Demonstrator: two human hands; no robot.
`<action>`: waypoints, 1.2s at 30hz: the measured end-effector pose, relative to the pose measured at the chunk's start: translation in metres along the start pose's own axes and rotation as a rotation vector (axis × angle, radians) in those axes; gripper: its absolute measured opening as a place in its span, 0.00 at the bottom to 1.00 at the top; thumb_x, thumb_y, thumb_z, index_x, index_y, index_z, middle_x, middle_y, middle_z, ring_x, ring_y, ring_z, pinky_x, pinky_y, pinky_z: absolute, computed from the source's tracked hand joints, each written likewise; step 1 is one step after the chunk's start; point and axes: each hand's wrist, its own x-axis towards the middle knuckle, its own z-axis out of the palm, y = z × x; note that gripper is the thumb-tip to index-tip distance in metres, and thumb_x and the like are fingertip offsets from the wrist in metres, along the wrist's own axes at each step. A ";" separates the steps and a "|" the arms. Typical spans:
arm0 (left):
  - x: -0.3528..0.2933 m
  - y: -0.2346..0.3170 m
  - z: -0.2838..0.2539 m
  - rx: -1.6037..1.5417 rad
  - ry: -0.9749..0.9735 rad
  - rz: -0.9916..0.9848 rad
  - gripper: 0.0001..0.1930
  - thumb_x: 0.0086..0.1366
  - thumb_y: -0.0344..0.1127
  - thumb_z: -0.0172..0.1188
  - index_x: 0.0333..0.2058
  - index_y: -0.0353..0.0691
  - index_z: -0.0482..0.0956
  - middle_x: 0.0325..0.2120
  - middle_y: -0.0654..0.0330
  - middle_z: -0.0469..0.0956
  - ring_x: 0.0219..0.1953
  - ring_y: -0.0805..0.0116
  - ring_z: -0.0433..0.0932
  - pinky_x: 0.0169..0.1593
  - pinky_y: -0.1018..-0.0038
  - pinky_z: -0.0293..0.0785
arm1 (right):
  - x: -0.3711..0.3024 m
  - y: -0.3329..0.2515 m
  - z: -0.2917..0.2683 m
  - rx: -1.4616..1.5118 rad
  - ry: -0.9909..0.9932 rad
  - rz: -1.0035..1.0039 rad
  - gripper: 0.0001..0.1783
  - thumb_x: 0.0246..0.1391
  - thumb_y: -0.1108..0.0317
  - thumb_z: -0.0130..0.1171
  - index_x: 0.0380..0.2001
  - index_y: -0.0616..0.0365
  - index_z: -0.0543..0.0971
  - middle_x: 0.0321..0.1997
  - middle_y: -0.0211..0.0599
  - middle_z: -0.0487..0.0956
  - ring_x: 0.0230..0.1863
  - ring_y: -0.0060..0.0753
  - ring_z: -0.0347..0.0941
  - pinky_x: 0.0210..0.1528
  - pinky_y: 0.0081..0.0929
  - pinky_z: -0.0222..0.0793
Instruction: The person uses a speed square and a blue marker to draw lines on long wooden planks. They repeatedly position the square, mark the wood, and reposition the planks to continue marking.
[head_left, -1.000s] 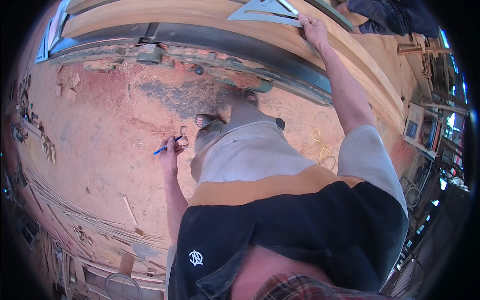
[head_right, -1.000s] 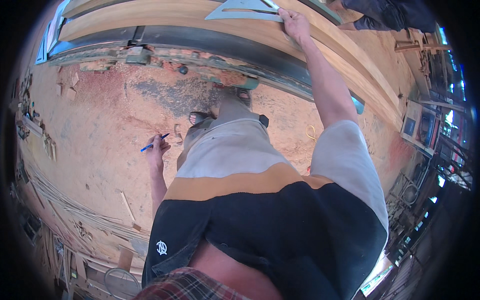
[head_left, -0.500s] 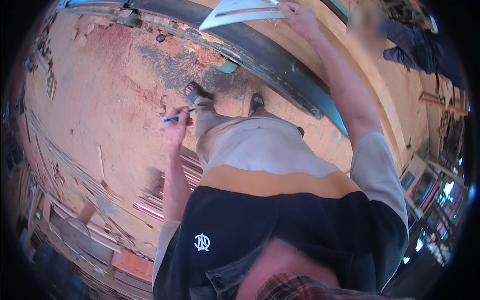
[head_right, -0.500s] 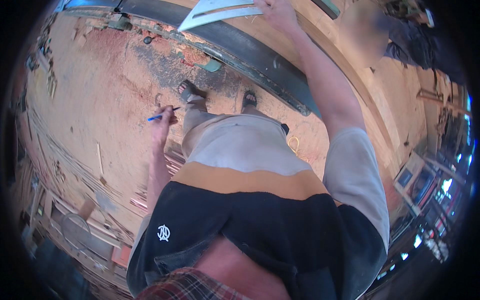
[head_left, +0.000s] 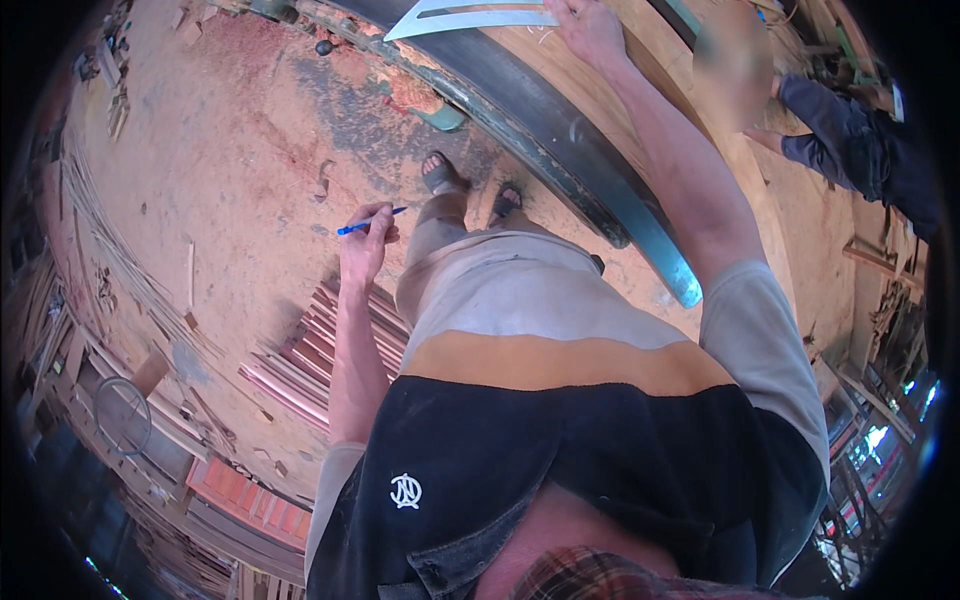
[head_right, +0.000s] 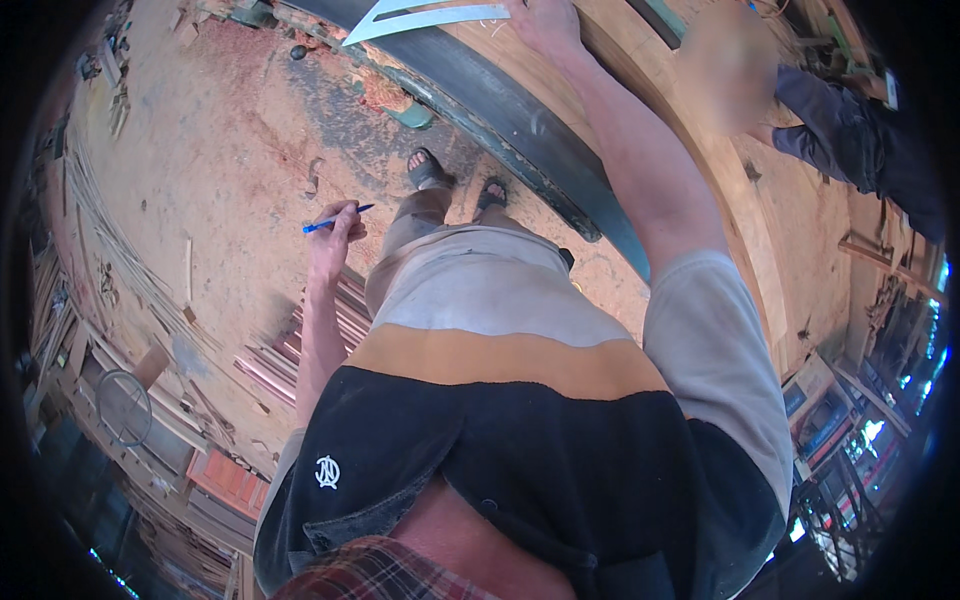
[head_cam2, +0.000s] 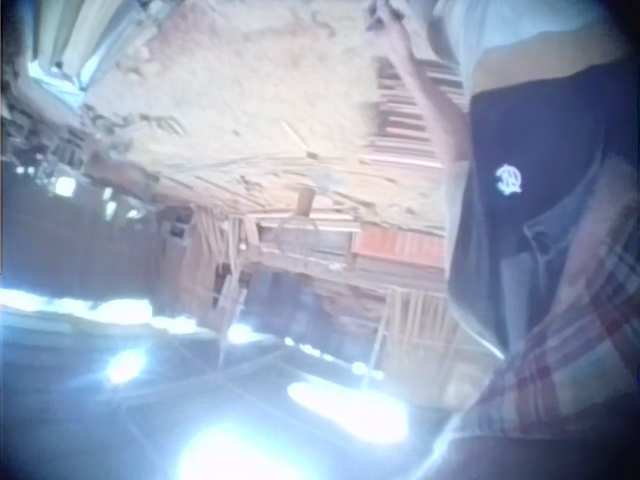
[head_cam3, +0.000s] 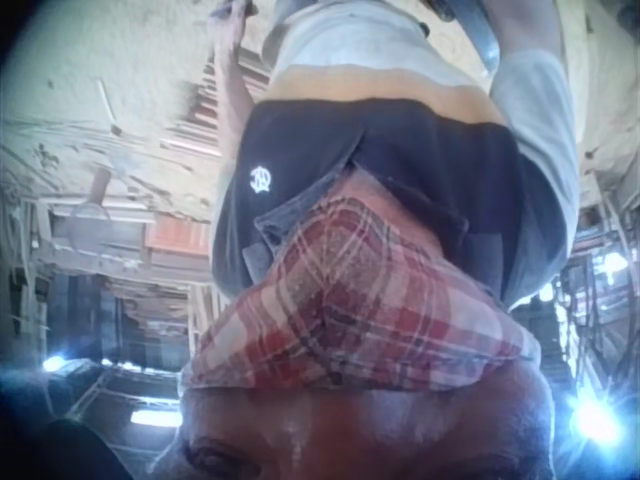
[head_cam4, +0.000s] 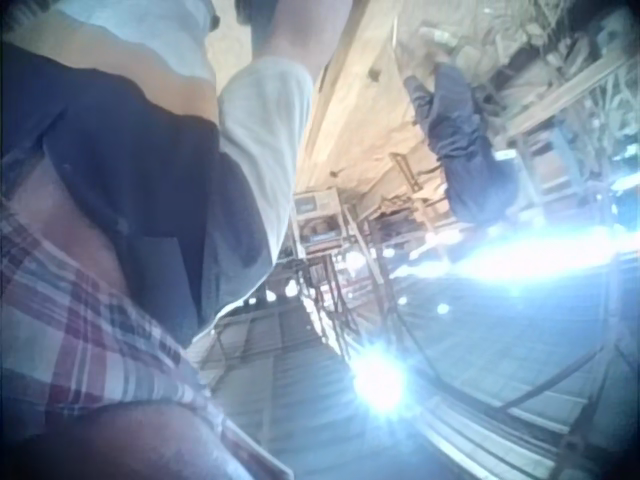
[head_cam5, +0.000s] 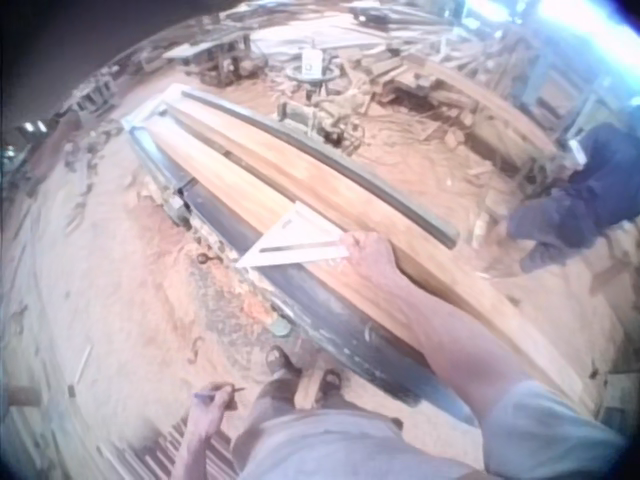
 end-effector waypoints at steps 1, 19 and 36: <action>0.001 0.008 0.003 -0.014 -0.002 0.016 0.23 0.72 0.45 0.64 0.52 0.28 0.78 0.33 0.57 0.81 0.34 0.69 0.82 0.41 0.71 0.84 | 0.001 0.001 0.001 0.006 0.010 -0.019 0.20 0.67 0.52 0.53 0.36 0.54 0.88 0.32 0.51 0.85 0.35 0.53 0.84 0.40 0.48 0.77; 0.111 0.209 0.178 0.383 -0.007 0.729 0.15 0.71 0.44 0.60 0.44 0.38 0.85 0.31 0.48 0.86 0.35 0.56 0.86 0.43 0.64 0.80 | -0.005 -0.009 0.002 -0.058 0.079 -0.077 0.18 0.65 0.52 0.53 0.36 0.48 0.88 0.34 0.50 0.85 0.37 0.56 0.83 0.42 0.52 0.77; 0.119 0.222 0.161 0.503 0.005 0.844 0.12 0.71 0.37 0.61 0.46 0.38 0.85 0.28 0.58 0.85 0.30 0.72 0.81 0.37 0.72 0.77 | -0.010 -0.016 -0.002 -0.106 0.034 -0.004 0.20 0.68 0.50 0.50 0.37 0.47 0.88 0.36 0.47 0.86 0.41 0.53 0.83 0.45 0.51 0.77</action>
